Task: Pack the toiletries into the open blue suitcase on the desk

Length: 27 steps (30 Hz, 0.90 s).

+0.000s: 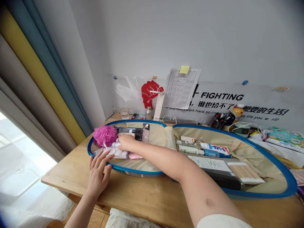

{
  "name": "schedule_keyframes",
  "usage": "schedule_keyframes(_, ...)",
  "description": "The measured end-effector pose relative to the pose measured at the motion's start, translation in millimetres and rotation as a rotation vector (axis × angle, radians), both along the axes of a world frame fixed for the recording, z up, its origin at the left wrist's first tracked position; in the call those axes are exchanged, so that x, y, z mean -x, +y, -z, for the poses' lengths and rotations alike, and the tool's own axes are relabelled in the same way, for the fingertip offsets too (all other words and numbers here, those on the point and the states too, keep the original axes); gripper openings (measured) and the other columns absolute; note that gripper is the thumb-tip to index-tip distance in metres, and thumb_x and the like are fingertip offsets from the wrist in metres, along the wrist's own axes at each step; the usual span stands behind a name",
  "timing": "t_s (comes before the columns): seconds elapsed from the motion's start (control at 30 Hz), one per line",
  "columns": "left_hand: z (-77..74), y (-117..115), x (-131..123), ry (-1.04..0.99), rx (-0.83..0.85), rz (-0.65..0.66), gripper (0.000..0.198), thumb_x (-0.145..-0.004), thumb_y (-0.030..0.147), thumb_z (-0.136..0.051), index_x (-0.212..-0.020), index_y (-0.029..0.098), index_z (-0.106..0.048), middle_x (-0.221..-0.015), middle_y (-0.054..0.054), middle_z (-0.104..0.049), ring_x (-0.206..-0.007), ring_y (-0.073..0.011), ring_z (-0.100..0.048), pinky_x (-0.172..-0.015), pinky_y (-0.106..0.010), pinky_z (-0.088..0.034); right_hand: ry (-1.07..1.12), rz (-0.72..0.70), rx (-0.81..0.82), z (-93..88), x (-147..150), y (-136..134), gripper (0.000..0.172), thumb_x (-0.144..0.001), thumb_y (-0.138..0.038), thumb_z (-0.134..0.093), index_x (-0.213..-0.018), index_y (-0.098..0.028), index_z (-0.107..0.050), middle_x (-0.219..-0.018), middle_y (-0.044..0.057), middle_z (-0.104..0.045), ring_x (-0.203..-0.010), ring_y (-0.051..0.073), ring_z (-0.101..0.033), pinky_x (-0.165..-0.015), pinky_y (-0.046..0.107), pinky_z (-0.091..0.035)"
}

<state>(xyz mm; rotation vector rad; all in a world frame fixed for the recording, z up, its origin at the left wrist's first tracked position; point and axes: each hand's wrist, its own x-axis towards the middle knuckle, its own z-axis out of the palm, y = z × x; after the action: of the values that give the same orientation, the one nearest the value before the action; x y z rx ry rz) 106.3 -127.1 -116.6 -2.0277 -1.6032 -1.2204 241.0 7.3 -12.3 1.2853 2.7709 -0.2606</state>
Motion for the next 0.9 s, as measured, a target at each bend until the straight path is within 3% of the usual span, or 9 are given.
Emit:
schedule_keyframes(0.17, 1.2, -0.6, 0.2, 0.000, 0.014, -0.005, 0.034, -0.097, 0.027, -0.043, -0.122, 0.026, -0.065, -0.133, -0.007, -0.064, -0.136, -0.0240, -0.045, -0.121, -0.044, -0.012, 0.084, 0.004, 0.013, -1.8, -3.2, 0.2, 0.036, -0.090, -0.042, -0.063, -0.115, -0.016, -0.063, -0.117, 0.008, -0.065, -0.103, 0.019, -0.063, -0.091, 0.041, -0.052)
schedule_keyframes(0.33, 1.8, -0.7, 1.3, 0.028, -0.009, 0.008, 0.033, -0.097, 0.026, -0.043, -0.123, 0.024, -0.064, -0.133, -0.008, -0.064, -0.137, -0.0235, -0.043, -0.121, -0.042, -0.012, 0.202, 0.070, -0.028, -30.2, -40.0, 10.4, 0.024, -0.083, -0.028, -0.066, -0.105, -0.019, -0.069, -0.101, 0.004, -0.069, -0.093, 0.017, -0.064, -0.081, 0.028, -0.048)
schedule_keyframes(0.5, 0.8, -0.3, 0.5, 0.040, -0.032, 0.001, 0.032, -0.097, 0.026, -0.043, -0.122, 0.024, -0.063, -0.131, -0.008, -0.065, -0.136, -0.0234, -0.045, -0.121, -0.040, -0.011, 0.298, 0.222, -0.125, -66.2, -135.6, 21.1, 0.027, -0.080, -0.013, -0.057, -0.102, -0.021, -0.072, -0.105, 0.005, -0.066, -0.088, 0.013, -0.062, -0.082, 0.023, -0.045)
schedule_keyframes(0.6, 1.4, 0.4, 0.7, 0.045, -0.043, 0.007, 0.032, -0.097, 0.026, -0.043, -0.123, 0.024, -0.062, -0.131, -0.008, -0.065, -0.136, -0.0237, -0.045, -0.122, -0.041, -0.010, 0.293, 0.366, -0.168, -73.5, -203.7, 20.2, 0.035, -0.078, -0.007, -0.051, -0.102, -0.021, -0.072, -0.100, 0.005, -0.065, -0.081, 0.013, -0.060, -0.078, 0.024, -0.046)
schedule_keyframes(0.73, 3.8, 1.5, 1.6, 0.032, -0.048, 0.012, 0.034, -0.097, 0.027, -0.043, -0.126, 0.026, -0.061, -0.131, -0.008, -0.065, -0.136, -0.0242, -0.045, -0.122, -0.042, -0.011, 0.179, 0.544, -0.153, -65.4, -281.2, 11.9, 0.033, -0.079, -0.007, -0.048, -0.096, -0.021, -0.073, -0.094, 0.004, -0.066, -0.074, 0.013, -0.060, -0.071, 0.025, -0.046)
schedule_keyframes(0.9, 5.5, 1.9, 1.0, 0.017, -0.052, 0.014, 0.033, -0.098, 0.028, -0.042, -0.126, 0.026, -0.060, -0.131, -0.009, -0.064, -0.138, -0.0245, -0.044, -0.122, -0.043, -0.011, -0.030, 0.715, -0.042, -44.7, -346.0, 5.3, 0.022, -0.093, -0.018, -0.048, -0.102, -0.019, -0.069, -0.101, 0.007, -0.068, -0.080, 0.014, -0.062, -0.075, 0.029, -0.050)
